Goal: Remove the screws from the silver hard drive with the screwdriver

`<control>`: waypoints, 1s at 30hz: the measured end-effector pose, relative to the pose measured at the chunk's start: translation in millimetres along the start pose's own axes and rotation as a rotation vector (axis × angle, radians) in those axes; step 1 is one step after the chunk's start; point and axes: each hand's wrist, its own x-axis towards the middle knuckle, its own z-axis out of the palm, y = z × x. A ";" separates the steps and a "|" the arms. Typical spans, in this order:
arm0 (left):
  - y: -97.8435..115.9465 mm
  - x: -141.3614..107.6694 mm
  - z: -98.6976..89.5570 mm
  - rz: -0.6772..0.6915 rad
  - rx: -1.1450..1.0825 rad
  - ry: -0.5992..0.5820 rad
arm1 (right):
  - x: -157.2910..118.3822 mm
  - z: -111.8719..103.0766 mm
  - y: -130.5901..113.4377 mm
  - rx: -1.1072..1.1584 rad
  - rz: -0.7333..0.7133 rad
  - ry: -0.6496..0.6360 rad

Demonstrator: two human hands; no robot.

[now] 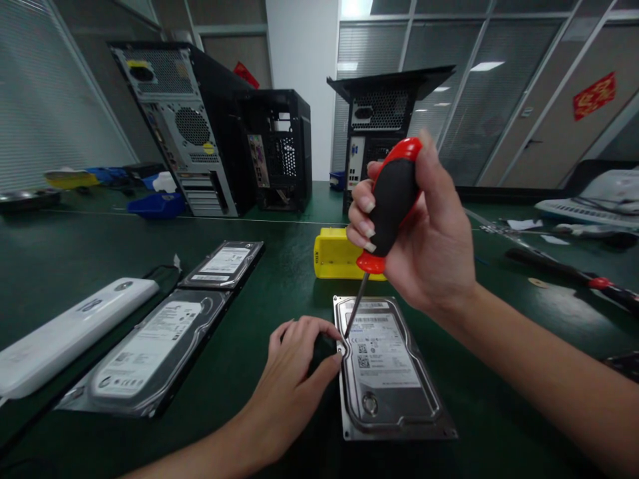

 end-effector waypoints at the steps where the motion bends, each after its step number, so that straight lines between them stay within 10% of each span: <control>1: -0.1 -0.4 0.0 0.004 0.002 -0.003 | 0.2 -0.2 0.0 0.000 0.002 0.002; 30: -4.8 -1.1 2.2 0.084 0.053 0.003 | -4.6 5.3 10.7 -0.020 -0.008 -0.064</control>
